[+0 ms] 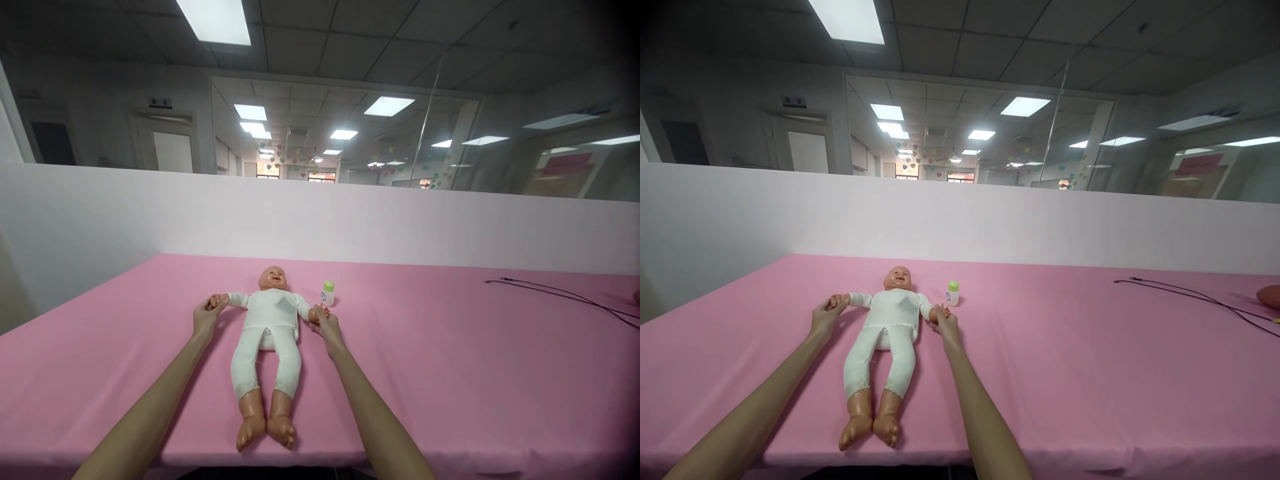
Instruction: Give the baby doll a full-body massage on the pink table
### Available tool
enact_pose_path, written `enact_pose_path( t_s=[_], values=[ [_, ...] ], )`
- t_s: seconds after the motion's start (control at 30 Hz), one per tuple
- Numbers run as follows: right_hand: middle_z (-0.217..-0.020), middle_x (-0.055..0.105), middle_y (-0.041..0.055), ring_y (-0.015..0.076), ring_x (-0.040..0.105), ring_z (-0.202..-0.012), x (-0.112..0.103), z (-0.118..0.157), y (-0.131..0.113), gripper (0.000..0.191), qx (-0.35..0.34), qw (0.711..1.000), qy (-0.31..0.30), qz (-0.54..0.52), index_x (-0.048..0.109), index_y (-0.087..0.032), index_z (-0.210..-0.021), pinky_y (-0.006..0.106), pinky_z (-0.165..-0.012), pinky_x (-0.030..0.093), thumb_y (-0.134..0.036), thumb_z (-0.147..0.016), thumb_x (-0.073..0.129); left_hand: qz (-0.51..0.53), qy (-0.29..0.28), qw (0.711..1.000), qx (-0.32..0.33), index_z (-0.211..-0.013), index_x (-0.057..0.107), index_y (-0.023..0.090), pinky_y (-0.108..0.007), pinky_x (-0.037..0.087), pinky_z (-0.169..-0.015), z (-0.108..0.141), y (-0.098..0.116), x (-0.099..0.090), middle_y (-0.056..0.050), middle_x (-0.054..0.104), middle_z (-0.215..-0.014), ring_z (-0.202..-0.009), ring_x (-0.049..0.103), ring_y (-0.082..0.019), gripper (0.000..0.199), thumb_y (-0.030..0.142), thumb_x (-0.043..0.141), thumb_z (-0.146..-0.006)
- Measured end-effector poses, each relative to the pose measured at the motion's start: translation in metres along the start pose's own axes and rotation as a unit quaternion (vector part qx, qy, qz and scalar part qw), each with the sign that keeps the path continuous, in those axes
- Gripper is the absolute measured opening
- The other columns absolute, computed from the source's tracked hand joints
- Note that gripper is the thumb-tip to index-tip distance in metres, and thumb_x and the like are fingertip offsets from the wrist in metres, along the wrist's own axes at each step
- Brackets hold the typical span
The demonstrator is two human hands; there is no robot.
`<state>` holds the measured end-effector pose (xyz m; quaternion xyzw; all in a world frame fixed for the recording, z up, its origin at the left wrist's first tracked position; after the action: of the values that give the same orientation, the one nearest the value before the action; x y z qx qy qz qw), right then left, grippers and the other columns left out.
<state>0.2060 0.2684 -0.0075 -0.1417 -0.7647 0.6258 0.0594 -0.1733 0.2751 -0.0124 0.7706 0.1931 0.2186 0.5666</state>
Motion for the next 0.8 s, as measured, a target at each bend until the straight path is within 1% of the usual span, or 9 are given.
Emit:
enact_pose_path(
  t_s=[0.17, 0.27, 0.33, 0.4, 0.5, 0.57, 0.6, 0.67, 0.8],
  values=[
    [-0.085, 0.076, 0.0119, 0.0258, 0.074, -0.075, 0.010, 0.009, -0.021, 0.050, -0.026, 0.998, -0.036, -0.041, 0.066, -0.015, -0.099, 0.032, -0.058, 0.057, -0.061, -0.079, 0.070, -0.018, -0.151, 0.982, 0.108, -0.097, 0.074, 0.016, -0.040, 0.054, -0.081, 0.018, 0.037, 0.015, -0.012, 0.076, -0.099, -0.091, 0.068, -0.029, 0.039, 0.039, 0.082, -0.066],
    [-0.104, 0.076, 0.0099, 0.0257, 0.071, -0.095, 0.002, 0.017, -0.044, 0.037, -0.166, 0.983, -0.067, 0.045, 0.069, -0.019, -0.104, 0.031, -0.073, 0.055, -0.049, -0.082, 0.072, -0.145, -0.321, 0.909, 0.225, -0.090, 0.075, 0.020, -0.031, 0.049, -0.076, 0.040, 0.068, 0.017, -0.005, 0.074, -0.087, -0.083, 0.064, -0.023, 0.016, 0.031, 0.069, -0.079],
    [-0.102, 0.075, 0.0067, 0.0220, 0.069, -0.086, -0.002, 0.024, -0.055, 0.019, -0.301, 0.924, -0.135, 0.194, 0.070, -0.022, -0.100, 0.029, -0.071, 0.051, -0.037, -0.091, 0.065, -0.222, -0.390, 0.841, 0.303, -0.080, 0.070, 0.021, -0.026, 0.043, -0.070, 0.055, 0.083, 0.014, -0.001, 0.068, -0.076, -0.074, 0.059, -0.018, 0.015, 0.024, 0.057, -0.086],
    [-0.100, 0.076, 0.0058, 0.0162, 0.065, -0.067, -0.004, 0.033, -0.053, 0.014, -0.405, 0.822, -0.205, 0.343, 0.070, -0.022, -0.097, 0.026, -0.061, 0.043, -0.024, -0.096, 0.057, -0.262, -0.417, 0.790, 0.365, -0.073, 0.065, 0.021, -0.024, 0.039, -0.066, 0.067, 0.092, 0.008, 0.000, 0.063, -0.071, -0.068, 0.054, -0.015, 0.023, 0.017, 0.048, -0.089],
    [-0.104, 0.074, 0.0091, 0.0140, 0.061, -0.059, -0.007, 0.042, -0.040, 0.017, -0.505, 0.681, -0.248, 0.468, 0.069, -0.019, -0.104, 0.026, -0.054, 0.035, -0.013, -0.094, 0.055, -0.276, -0.450, 0.736, 0.424, -0.073, 0.063, 0.021, -0.024, 0.039, -0.066, 0.080, 0.090, 0.002, -0.001, 0.063, -0.071, -0.068, 0.056, -0.016, 0.029, 0.014, 0.043, -0.092],
    [-0.100, 0.073, 0.0097, 0.0161, 0.063, -0.063, -0.008, 0.047, -0.034, 0.019, -0.538, 0.636, -0.262, 0.487, 0.067, -0.018, -0.108, 0.026, -0.055, 0.036, -0.011, -0.094, 0.055, -0.262, -0.472, 0.718, 0.440, -0.078, 0.067, 0.022, -0.025, 0.042, -0.070, 0.084, 0.081, -0.002, -0.004, 0.067, -0.077, -0.075, 0.062, -0.018, 0.028, 0.016, 0.044, -0.094],
    [-0.097, 0.073, 0.0090, 0.0170, 0.063, -0.066, -0.009, 0.048, -0.034, 0.019, -0.540, 0.635, -0.274, 0.480, 0.067, -0.018, -0.107, 0.027, -0.056, 0.037, -0.011, -0.094, 0.055, -0.251, -0.478, 0.718, 0.439, -0.082, 0.069, 0.022, -0.025, 0.044, -0.072, 0.084, 0.076, -0.004, -0.005, 0.070, -0.082, -0.079, 0.064, -0.019, 0.027, 0.018, 0.045, -0.095],
    [-0.093, 0.072, 0.0065, 0.0179, 0.064, -0.070, -0.011, 0.047, -0.040, 0.017, -0.503, 0.690, -0.301, 0.424, 0.068, -0.020, -0.102, 0.026, -0.059, 0.040, -0.012, -0.094, 0.055, -0.227, -0.477, 0.742, 0.412, -0.089, 0.072, 0.023, -0.026, 0.047, -0.075, 0.079, 0.066, -0.007, -0.005, 0.073, -0.088, -0.085, 0.067, -0.020, 0.024, 0.023, 0.049, -0.096],
    [-0.089, 0.072, 0.0029, 0.0184, 0.064, -0.075, -0.006, 0.026, -0.067, 0.017, -0.374, 0.840, -0.280, 0.274, 0.067, -0.022, -0.098, 0.026, -0.065, 0.045, -0.026, -0.098, 0.051, -0.142, -0.381, 0.874, 0.268, -0.095, 0.075, 0.021, -0.029, 0.050, -0.076, 0.043, 0.060, 0.004, -0.005, 0.076, -0.094, -0.087, 0.068, -0.023, 0.020, 0.036, 0.064, -0.088]
  ],
)
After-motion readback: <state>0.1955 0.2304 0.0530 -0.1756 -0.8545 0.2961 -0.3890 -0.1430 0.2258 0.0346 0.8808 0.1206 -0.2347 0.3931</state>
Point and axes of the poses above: each hand's wrist, its own z-axis away from the middle knuckle, its own x-axis out of the palm, y = z × x, the point moved 4 cm from there along -z, towards the middle knuckle
